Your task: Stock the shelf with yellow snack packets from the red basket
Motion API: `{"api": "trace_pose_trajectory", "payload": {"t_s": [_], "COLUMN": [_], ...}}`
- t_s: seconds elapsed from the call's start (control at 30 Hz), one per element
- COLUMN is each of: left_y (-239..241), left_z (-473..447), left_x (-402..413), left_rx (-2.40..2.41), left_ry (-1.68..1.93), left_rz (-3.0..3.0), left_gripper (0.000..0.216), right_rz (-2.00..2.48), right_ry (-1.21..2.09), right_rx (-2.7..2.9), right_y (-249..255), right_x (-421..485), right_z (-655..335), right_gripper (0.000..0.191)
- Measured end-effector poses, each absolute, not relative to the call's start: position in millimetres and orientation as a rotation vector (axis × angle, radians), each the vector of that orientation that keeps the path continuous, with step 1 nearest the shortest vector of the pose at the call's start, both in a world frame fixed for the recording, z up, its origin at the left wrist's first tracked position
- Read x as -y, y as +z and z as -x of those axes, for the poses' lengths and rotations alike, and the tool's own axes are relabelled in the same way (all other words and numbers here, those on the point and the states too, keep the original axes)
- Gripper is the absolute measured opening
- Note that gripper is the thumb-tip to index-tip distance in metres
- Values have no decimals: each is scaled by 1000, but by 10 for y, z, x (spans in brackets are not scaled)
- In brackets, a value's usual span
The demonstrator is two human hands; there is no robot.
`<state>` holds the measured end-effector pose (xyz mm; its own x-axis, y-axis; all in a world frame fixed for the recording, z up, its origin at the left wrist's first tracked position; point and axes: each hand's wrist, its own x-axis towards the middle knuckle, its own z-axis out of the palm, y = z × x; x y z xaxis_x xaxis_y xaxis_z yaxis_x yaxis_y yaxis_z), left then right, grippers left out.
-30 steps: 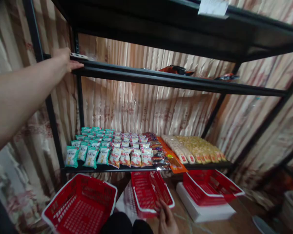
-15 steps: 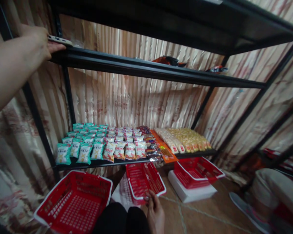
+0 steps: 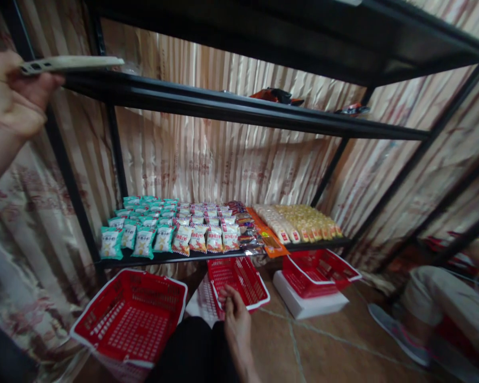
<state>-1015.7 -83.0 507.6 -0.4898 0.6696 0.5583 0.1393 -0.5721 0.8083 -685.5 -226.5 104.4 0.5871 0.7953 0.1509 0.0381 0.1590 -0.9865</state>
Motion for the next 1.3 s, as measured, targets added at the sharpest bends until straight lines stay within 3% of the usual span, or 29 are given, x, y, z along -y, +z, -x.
{"api": "trace_pose_trajectory", "payload": {"t_s": [0.07,0.3,0.5,0.63,0.77,0.97,1.3], "left_y": [4753,3264,2038,1529,1392,1549,1509], "left_z": [10140,9624,9204,9036,8955,8975,9035], "left_x": [1004,1643,2046,2254,2398,2488,2560], "left_rx": [-772,-747,-913,-869,-814,-423,-183], "left_ry": [2104,1727,1268,1142,1095,820,772], "left_rz": [-1338,-1063,-982,-965,-887,-532,-334], "left_gripper": [31,14,49,49,53,48,56], "right_rz": [1230,587,453,486,530,532,772], "right_ry": [671,1213,1386,1361,1389,1451,1435], "right_rx": [795,755,654,564,522,544,777], "right_y": [1261,2195,2375,2206,2086,2080,2067], "right_x": [2191,2076,2170,2204,2222,2281,2385], "right_z": [7045,7702,7752,7690,7651,7740,7765], "right_gripper": [38,55,63,55,52,45,46]}}
